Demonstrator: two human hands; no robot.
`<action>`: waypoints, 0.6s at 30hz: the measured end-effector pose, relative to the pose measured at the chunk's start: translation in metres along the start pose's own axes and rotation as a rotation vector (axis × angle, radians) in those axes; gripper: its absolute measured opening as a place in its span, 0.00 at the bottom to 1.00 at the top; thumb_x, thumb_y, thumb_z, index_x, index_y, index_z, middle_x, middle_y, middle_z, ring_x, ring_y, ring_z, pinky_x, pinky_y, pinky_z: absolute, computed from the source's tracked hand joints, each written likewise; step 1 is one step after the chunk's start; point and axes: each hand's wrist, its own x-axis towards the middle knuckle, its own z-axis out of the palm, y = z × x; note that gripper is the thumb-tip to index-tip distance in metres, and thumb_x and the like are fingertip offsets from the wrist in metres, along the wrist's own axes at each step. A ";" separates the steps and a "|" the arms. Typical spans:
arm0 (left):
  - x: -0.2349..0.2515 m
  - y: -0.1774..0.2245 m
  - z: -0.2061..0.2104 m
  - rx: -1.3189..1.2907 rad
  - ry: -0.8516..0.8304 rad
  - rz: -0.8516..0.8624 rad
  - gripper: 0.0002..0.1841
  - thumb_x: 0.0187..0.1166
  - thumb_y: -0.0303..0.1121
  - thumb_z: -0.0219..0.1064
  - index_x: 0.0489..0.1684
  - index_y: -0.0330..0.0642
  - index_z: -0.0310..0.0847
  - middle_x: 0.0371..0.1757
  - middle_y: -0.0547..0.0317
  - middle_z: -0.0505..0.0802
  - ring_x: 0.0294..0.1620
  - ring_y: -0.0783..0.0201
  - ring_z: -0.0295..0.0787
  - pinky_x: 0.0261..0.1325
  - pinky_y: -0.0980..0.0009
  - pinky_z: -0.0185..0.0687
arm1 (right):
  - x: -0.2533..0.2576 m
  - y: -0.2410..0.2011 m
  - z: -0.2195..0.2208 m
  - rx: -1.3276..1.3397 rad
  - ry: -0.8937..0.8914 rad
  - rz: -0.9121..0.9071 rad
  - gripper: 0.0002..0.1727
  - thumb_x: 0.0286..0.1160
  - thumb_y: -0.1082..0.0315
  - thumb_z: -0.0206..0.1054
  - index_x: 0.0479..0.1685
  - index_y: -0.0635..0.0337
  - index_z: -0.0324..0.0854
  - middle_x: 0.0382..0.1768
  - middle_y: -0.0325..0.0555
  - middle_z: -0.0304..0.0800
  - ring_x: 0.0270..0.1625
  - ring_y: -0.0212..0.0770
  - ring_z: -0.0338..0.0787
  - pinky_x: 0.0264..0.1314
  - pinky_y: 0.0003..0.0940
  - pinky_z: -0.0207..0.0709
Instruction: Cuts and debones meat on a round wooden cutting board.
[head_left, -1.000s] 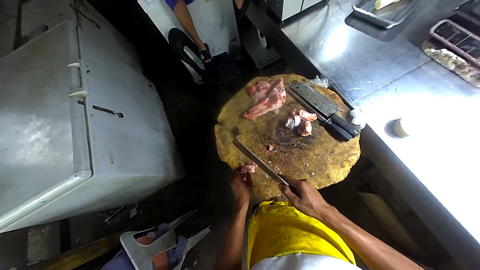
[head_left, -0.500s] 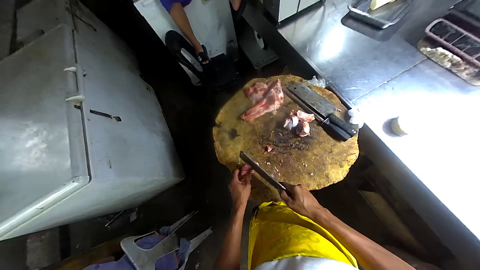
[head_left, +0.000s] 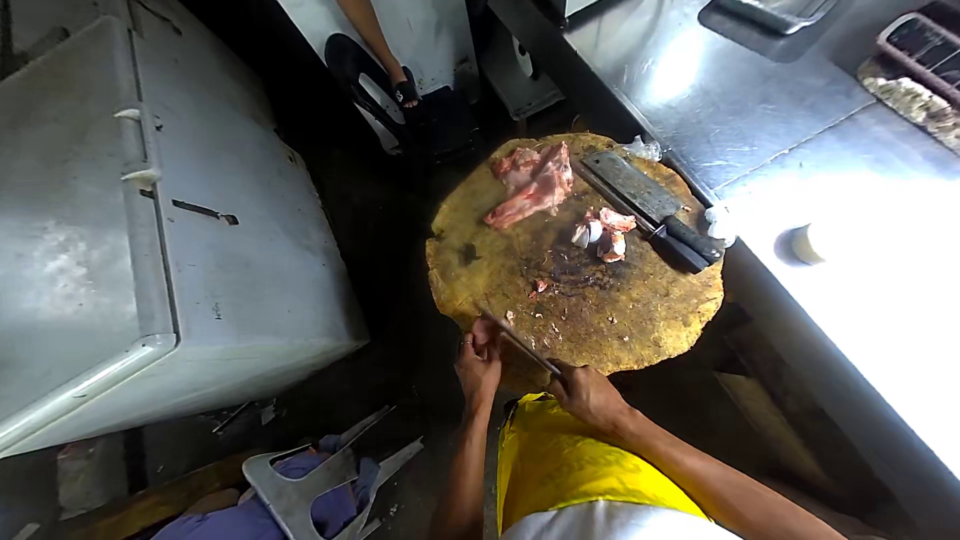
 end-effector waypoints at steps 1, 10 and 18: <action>0.002 0.001 0.000 0.006 -0.023 -0.011 0.26 0.78 0.37 0.74 0.70 0.31 0.79 0.61 0.40 0.91 0.63 0.52 0.90 0.71 0.55 0.83 | 0.007 0.007 0.004 -0.011 -0.059 0.100 0.24 0.87 0.48 0.51 0.74 0.45 0.79 0.36 0.51 0.91 0.41 0.55 0.92 0.47 0.59 0.83; 0.007 -0.004 0.003 -0.104 0.004 -0.016 0.27 0.73 0.37 0.78 0.67 0.31 0.80 0.58 0.44 0.92 0.59 0.58 0.91 0.67 0.60 0.85 | -0.001 -0.002 -0.023 0.097 0.000 0.000 0.26 0.88 0.45 0.49 0.72 0.43 0.82 0.30 0.43 0.88 0.33 0.45 0.88 0.40 0.51 0.82; 0.009 -0.001 0.003 -0.034 0.008 -0.020 0.27 0.75 0.35 0.76 0.69 0.29 0.79 0.59 0.40 0.91 0.60 0.54 0.91 0.68 0.57 0.85 | 0.004 -0.012 -0.012 0.290 0.291 -0.188 0.21 0.86 0.55 0.52 0.60 0.54 0.86 0.18 0.37 0.80 0.20 0.33 0.80 0.24 0.37 0.76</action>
